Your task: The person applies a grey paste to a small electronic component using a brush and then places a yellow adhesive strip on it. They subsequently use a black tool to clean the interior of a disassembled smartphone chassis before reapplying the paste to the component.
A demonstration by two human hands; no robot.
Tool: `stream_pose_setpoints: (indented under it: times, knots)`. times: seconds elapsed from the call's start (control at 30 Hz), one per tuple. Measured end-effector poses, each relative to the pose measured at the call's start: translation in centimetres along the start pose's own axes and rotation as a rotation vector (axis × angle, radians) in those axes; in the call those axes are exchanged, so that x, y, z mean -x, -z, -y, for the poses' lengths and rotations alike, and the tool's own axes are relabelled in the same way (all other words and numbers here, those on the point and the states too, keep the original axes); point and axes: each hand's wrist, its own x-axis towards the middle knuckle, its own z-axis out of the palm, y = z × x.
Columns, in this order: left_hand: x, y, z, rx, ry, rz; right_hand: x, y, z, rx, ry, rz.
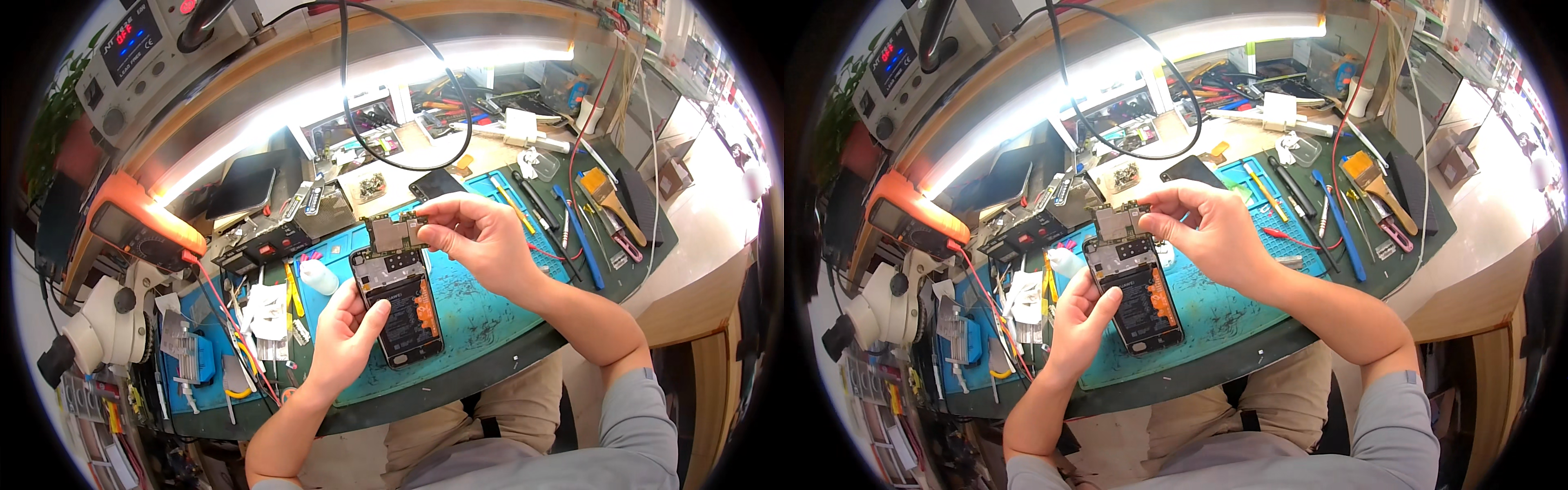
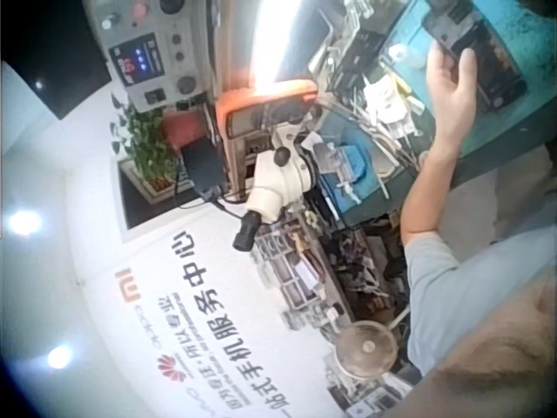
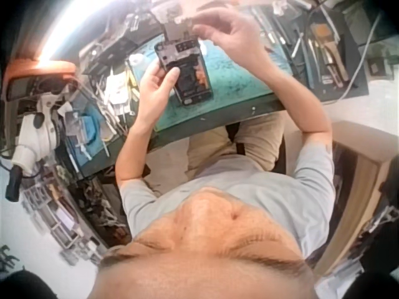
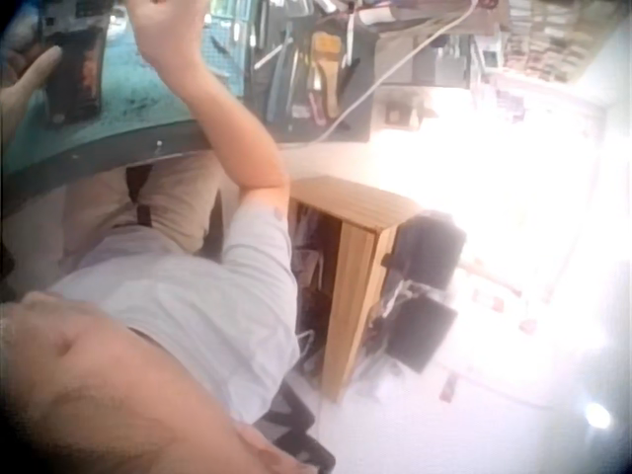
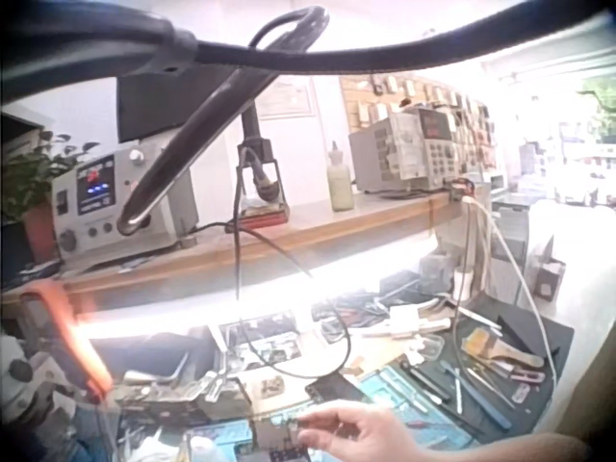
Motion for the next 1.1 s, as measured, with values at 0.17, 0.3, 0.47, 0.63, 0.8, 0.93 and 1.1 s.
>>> stream_pose_setpoints:
  times: [0.17, 0.3, 0.47, 0.63, 0.8, 0.93, 1.1]
  knots:
    - [-0.1, 0.1, 0.2, -0.002, 0.001, 0.001, 0.3, 0.0, 0.0, -0.026, -0.014, 0.007]
    - [-0.1, 0.0, 0.1, -0.004, 0.004, -0.001, 0.7, -0.2, -0.5, -0.099, 0.01, -0.012]
    - [0.2, 0.1, 0.1, 0.002, -0.001, -0.008, 0.6, -0.3, -0.3, 0.223, 0.339, -0.053]
    - [0.0, 0.4, 0.8, 0.004, -0.016, -0.007, 0.2, 0.7, -0.7, 0.771, 1.218, -0.111]
    - [0.0, 0.7, 0.9, 0.029, -0.006, 0.007, 1.0, 0.4, -0.1, 0.809, 1.316, -0.04]
    - [-0.1, 0.8, 1.3, 0.052, -0.014, 0.013, 1.0, 0.2, -0.2, 0.814, 1.311, -0.058]
    - [0.0, 0.7, 0.9, 0.033, -0.002, 0.006, 0.8, 0.2, -0.4, 0.8, 1.287, -0.045]
